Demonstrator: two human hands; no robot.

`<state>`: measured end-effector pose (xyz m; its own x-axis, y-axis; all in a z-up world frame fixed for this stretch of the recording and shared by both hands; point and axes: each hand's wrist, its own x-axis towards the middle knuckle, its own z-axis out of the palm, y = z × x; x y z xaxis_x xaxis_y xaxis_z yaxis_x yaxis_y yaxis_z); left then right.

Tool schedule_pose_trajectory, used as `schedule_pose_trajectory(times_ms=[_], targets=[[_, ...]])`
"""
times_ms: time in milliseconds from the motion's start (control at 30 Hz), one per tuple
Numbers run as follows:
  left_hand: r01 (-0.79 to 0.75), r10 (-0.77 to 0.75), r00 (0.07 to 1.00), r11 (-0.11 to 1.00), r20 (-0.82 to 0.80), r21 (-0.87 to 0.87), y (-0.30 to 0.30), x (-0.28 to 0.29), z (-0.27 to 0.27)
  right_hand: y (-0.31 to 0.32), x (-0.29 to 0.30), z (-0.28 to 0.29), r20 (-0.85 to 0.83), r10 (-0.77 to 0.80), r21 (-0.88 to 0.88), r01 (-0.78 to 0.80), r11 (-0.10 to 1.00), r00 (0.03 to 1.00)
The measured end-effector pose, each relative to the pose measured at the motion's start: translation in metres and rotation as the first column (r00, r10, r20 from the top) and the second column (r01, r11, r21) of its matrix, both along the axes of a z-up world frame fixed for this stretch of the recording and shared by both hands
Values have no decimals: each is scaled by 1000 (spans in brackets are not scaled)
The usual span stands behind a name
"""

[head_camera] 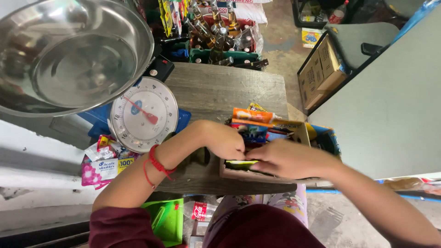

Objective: Packing various small snack and beverage packets into a cardboard box on a counter.

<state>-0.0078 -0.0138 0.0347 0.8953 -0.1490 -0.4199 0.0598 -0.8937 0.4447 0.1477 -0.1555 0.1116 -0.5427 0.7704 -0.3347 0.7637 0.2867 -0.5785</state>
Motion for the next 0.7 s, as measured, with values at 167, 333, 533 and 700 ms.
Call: schedule_pose_trajectory(times_ms=[167,333,533,700], targets=[[-33,31,994,999,107,25,-13,-11,-3,2,28,-1,43,-242,651,156,743,969],[-96,62,951,991,303,98,-35,-28,4,15,15,-55,256,-277,844,-74,532,926],[-180,87,902,966,423,187,-83,-54,21,8,11,-47,302,-321,942,-229,246,898],[-289,-43,736,882,675,372,-95,-64,-24,0,6,-53,353,-314,927,-285,242,881]])
